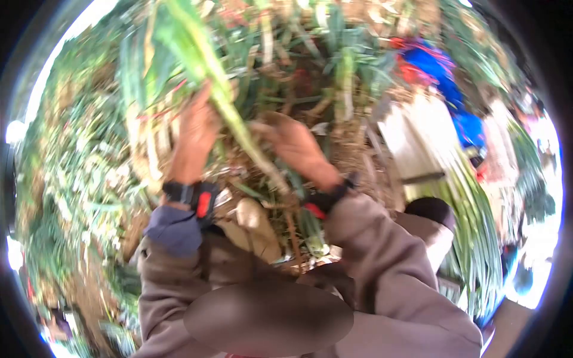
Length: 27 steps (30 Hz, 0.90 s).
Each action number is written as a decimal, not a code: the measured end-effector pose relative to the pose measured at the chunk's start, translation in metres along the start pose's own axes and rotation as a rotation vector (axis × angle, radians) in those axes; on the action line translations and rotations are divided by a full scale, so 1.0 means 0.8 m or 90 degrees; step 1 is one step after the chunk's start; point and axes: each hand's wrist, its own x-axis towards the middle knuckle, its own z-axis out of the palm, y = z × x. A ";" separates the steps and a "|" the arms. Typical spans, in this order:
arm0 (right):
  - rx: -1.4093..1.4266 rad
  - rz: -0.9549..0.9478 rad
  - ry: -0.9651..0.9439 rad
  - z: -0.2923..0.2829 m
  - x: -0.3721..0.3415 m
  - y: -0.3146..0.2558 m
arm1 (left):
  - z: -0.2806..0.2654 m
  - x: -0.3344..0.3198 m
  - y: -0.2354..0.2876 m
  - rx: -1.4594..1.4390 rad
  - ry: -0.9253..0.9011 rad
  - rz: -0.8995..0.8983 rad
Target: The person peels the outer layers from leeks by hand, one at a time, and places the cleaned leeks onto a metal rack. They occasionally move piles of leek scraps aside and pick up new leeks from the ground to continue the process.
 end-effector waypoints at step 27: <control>-0.359 0.098 -0.071 -0.025 -0.107 0.192 | -0.007 -0.024 0.042 0.588 -0.146 0.105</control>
